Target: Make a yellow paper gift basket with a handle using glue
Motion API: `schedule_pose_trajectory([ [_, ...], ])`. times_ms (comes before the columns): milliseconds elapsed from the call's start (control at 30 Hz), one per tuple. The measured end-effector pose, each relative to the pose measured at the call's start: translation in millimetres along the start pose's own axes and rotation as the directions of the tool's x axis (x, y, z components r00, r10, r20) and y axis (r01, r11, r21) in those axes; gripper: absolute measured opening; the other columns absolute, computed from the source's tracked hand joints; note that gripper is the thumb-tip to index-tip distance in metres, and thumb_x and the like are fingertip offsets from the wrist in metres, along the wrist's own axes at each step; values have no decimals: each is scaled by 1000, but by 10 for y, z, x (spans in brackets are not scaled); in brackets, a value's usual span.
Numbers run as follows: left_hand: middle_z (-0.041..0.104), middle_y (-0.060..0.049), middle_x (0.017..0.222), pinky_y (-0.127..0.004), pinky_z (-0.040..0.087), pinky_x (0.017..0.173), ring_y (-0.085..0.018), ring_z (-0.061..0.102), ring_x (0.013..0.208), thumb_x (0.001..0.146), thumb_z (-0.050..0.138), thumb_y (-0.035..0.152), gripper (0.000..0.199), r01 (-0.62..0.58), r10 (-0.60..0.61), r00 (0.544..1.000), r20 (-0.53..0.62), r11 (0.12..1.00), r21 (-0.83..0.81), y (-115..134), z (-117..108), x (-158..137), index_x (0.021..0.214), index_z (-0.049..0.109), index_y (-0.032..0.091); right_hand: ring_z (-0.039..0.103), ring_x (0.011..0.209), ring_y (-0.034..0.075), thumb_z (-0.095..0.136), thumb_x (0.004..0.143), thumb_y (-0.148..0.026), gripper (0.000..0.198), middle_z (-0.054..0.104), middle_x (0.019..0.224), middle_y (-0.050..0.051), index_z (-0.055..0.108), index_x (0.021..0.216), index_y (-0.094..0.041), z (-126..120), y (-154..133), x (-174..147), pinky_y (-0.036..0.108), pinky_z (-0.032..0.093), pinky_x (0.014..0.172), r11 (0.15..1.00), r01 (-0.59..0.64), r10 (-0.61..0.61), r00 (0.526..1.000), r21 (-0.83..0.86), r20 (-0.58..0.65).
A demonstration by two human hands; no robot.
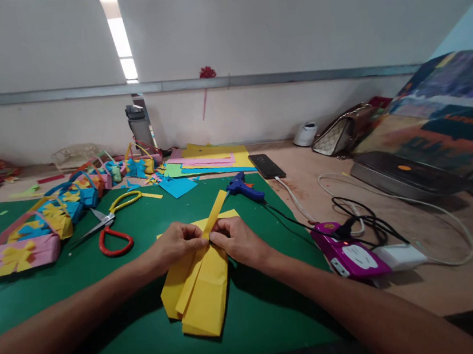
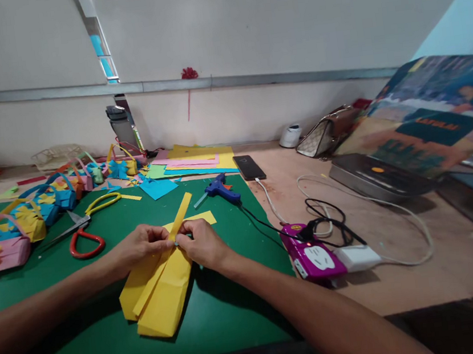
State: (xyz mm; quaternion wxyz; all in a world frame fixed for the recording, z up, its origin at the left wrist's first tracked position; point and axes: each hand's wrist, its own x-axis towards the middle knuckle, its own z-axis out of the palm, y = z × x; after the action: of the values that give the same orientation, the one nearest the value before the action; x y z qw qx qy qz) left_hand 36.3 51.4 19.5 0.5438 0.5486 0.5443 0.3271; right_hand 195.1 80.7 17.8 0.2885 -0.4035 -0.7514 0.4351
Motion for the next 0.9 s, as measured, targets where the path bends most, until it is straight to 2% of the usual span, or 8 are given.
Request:
schedule_pose_trajectory([
  [233, 46, 5, 48, -19, 28, 45, -6, 38, 44, 54, 71, 39, 34, 29, -29, 999, 39, 1000, 7, 5, 13, -39, 52, 48, 15, 43, 55, 9, 48, 71, -21, 15, 52, 59, -2, 53, 58, -16, -70, -14, 33, 20, 34, 50, 999, 45, -45, 995, 1, -93],
  [400, 53, 2, 50, -20, 30, 45, -8, 43, 44, 55, 72, 42, 35, 61, -61, 996, 61, 998, -8, 24, 2, -58, 52, 51, 14, 38, 54, 9, 48, 72, -27, 17, 46, 57, -3, 50, 59, -16, -248, 13, 144, 21, 31, 48, 999, 54, -54, 981, -4, -189],
  [567, 58, 0, 54, -20, 32, 47, -9, 47, 47, 58, 71, 42, 33, 31, -30, 993, 114, 999, -7, -47, -23, -39, 55, 55, 13, 33, 51, 8, 50, 69, -29, 19, 39, 54, -5, 44, 54, -18, -349, 24, 203, 21, 25, 46, 999, 52, -53, 970, -13, -239],
  [667, 51, 3, 49, -19, 27, 44, -7, 40, 44, 60, 71, 41, 34, 12, -19, 987, 158, 999, 42, -71, -45, -39, 52, 51, 14, 32, 50, 8, 50, 69, -29, 20, 39, 53, -5, 43, 53, -18, -361, 31, 211, 21, 25, 46, 998, 59, -61, 966, -15, -252],
  [767, 44, 5, 46, -19, 24, 43, -6, 36, 43, 61, 70, 40, 36, -10, -12, 980, 200, 994, 111, -19, -111, -71, 51, 49, 14, 37, 49, 8, 49, 70, -28, 18, 44, 53, -5, 46, 55, -18, -364, 25, 208, 21, 29, 47, 998, 65, -67, 967, -18, -245],
  [833, 49, 4, 48, -19, 27, 44, -7, 39, 44, 61, 71, 42, 34, 26, -54, 968, 243, 993, 114, 52, -199, -101, 53, 52, 14, 46, 52, 10, 47, 72, -27, 17, 54, 56, -2, 52, 59, -17, -354, 12, 198, 22, 35, 50, 997, 67, -71, 976, -24, -207],
  [900, 54, 2, 51, -19, 31, 45, -9, 44, 45, 59, 72, 44, 33, 83, -105, 967, 231, 991, 102, 118, -328, -111, 57, 57, 14, 54, 58, 11, 44, 75, -26, 21, 62, 64, 2, 58, 64, -15, -326, -4, 178, 22, 40, 55, 996, 76, -82, 985, -47, -151],
])
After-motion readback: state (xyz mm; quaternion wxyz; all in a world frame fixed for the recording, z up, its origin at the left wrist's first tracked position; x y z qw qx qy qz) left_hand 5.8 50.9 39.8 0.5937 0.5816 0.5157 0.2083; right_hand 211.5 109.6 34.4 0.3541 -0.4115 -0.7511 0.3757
